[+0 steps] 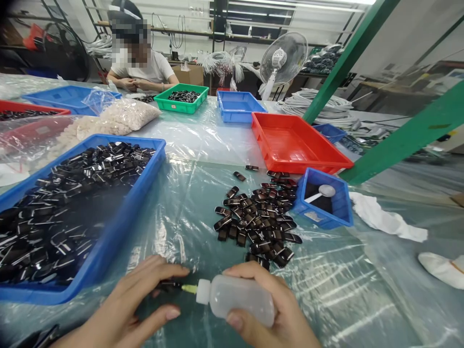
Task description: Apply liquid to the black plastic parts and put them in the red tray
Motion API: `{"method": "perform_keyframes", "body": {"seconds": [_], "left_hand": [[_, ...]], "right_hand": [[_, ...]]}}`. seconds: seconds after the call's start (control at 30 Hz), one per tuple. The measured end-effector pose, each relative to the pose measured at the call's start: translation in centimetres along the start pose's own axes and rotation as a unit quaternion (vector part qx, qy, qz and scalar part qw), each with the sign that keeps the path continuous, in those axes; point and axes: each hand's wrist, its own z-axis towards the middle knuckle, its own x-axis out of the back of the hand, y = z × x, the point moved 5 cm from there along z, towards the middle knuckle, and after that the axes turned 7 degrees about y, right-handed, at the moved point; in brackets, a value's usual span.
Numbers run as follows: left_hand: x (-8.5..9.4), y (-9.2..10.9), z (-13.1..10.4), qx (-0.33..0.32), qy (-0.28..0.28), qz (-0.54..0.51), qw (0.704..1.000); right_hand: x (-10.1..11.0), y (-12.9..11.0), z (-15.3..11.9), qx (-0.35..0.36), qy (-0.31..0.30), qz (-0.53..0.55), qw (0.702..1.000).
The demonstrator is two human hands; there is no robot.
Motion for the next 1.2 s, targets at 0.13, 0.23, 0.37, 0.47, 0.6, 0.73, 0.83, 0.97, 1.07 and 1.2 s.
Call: {"method": "perform_keyframes", "body": {"seconds": [0.13, 0.23, 0.37, 0.47, 0.6, 0.73, 0.83, 0.97, 1.07, 1.2], "left_hand": [[0.2, -0.2, -0.3, 0.027, -0.002, 0.001, 1.000], [-0.1, -0.7, -0.8, 0.030, 0.013, 0.009, 0.999], [-0.3, -0.9, -1.1, 0.039, 0.021, 0.016, 0.999], [-0.2, -0.6, -1.1, 0.022, 0.029, 0.019, 0.999], [0.1, -0.3, -0.9, 0.000, 0.033, 0.029, 0.999], [0.1, -0.2, -1.0, -0.009, 0.040, 0.034, 0.999], [0.1, -0.2, -1.1, -0.014, 0.045, 0.041, 0.998], [0.0, -0.1, -1.2, -0.016, 0.049, 0.042, 0.998], [0.1, -0.2, -1.2, -0.017, 0.055, 0.045, 0.997], [0.2, -0.4, -1.2, -0.011, 0.065, 0.040, 0.997]], "right_hand": [[0.3, 0.0, 0.1, -0.002, 0.057, 0.011, 0.998], [0.4, -0.1, 0.0, -0.005, 0.070, 0.019, 0.997], [0.6, 0.0, 0.0, 0.000, 0.028, 0.021, 0.999], [0.9, 0.1, 0.2, -0.007, 0.010, 0.030, 0.999], [0.7, 0.1, 0.4, -0.015, -0.022, 0.038, 0.999], [0.7, 0.4, 0.5, -0.022, -0.042, 0.040, 0.998], [0.6, 0.5, 0.4, -0.032, -0.044, 0.041, 0.998], [0.7, 0.5, 0.2, -0.054, 0.006, 0.052, 0.997], [0.8, 0.5, 0.3, -0.063, 0.022, 0.059, 0.996], [0.7, 0.3, 0.5, -0.042, -0.031, 0.045, 0.998]]}}
